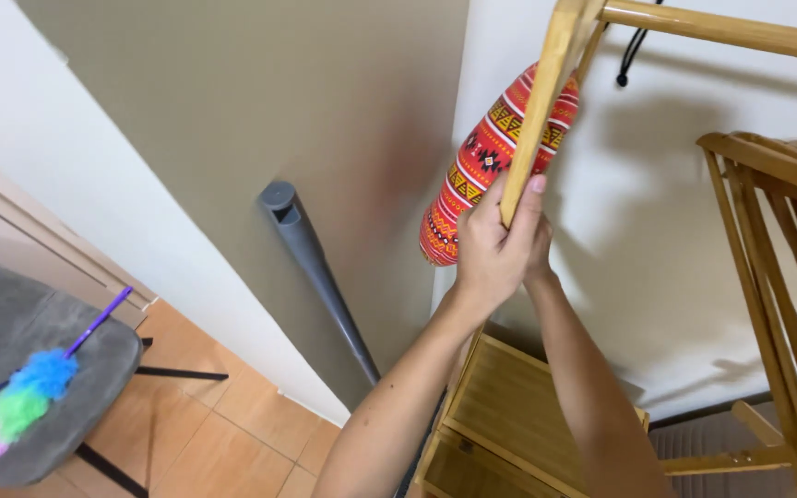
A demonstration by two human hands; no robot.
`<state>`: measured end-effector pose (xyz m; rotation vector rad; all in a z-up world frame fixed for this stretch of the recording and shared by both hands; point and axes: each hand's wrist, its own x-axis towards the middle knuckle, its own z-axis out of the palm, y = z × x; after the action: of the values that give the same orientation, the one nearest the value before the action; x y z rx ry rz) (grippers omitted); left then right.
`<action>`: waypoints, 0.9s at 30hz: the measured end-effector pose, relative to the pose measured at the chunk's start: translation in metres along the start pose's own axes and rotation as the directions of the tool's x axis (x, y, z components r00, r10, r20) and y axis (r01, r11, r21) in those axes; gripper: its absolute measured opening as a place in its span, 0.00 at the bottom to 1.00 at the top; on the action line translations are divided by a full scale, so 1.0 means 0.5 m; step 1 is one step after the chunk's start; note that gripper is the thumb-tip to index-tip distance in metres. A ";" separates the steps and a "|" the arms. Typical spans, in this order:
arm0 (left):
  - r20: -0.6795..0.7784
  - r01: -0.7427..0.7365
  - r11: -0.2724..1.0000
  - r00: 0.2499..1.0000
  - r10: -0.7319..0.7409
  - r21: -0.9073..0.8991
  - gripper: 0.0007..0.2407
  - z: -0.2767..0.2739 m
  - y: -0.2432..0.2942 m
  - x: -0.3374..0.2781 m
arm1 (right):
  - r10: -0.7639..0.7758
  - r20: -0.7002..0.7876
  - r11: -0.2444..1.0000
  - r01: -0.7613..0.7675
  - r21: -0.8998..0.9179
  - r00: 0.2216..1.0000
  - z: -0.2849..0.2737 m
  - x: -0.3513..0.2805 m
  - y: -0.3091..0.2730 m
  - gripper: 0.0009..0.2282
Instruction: The person cleans a wooden clothes rack, a suitcase, and a door handle using a purple striped cloth and a red spray bottle. They wipe the rack's vertical and horizontal bars, the suitcase top, and the door knob and surrounding door surface.
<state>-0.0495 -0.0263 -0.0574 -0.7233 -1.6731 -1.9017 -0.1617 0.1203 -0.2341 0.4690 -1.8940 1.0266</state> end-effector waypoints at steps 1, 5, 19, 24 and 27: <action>0.006 -0.042 0.999 0.999 0.042 -0.019 0.09 0.005 -0.004 0.003 | -0.113 0.028 0.989 0.115 -0.097 0.993 -0.011 0.028 0.021 0.13; 0.033 0.026 0.999 0.999 -0.026 -0.018 0.10 0.022 -0.014 0.001 | -0.127 -0.096 0.988 0.119 -0.094 0.987 -0.044 0.067 0.097 0.19; -0.008 0.076 0.991 0.997 -0.076 0.108 0.13 0.064 0.007 -0.005 | 0.739 0.276 0.162 -0.560 0.813 0.614 -0.215 -0.081 0.004 0.27; -0.010 0.063 0.998 0.998 -0.063 0.023 0.13 0.092 0.025 -0.009 | 0.089 0.155 0.805 -0.163 0.570 0.984 -0.145 -0.103 -0.019 0.18; 0.002 0.082 0.996 0.997 -0.082 -0.020 0.13 0.103 0.031 -0.010 | 0.361 0.090 0.842 -0.366 0.397 0.928 -0.144 -0.077 -0.029 0.21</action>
<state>-0.0321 0.0230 -0.0445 -0.6730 -1.7108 -1.9771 -0.0934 0.1669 -0.2423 0.3517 -1.8158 1.6967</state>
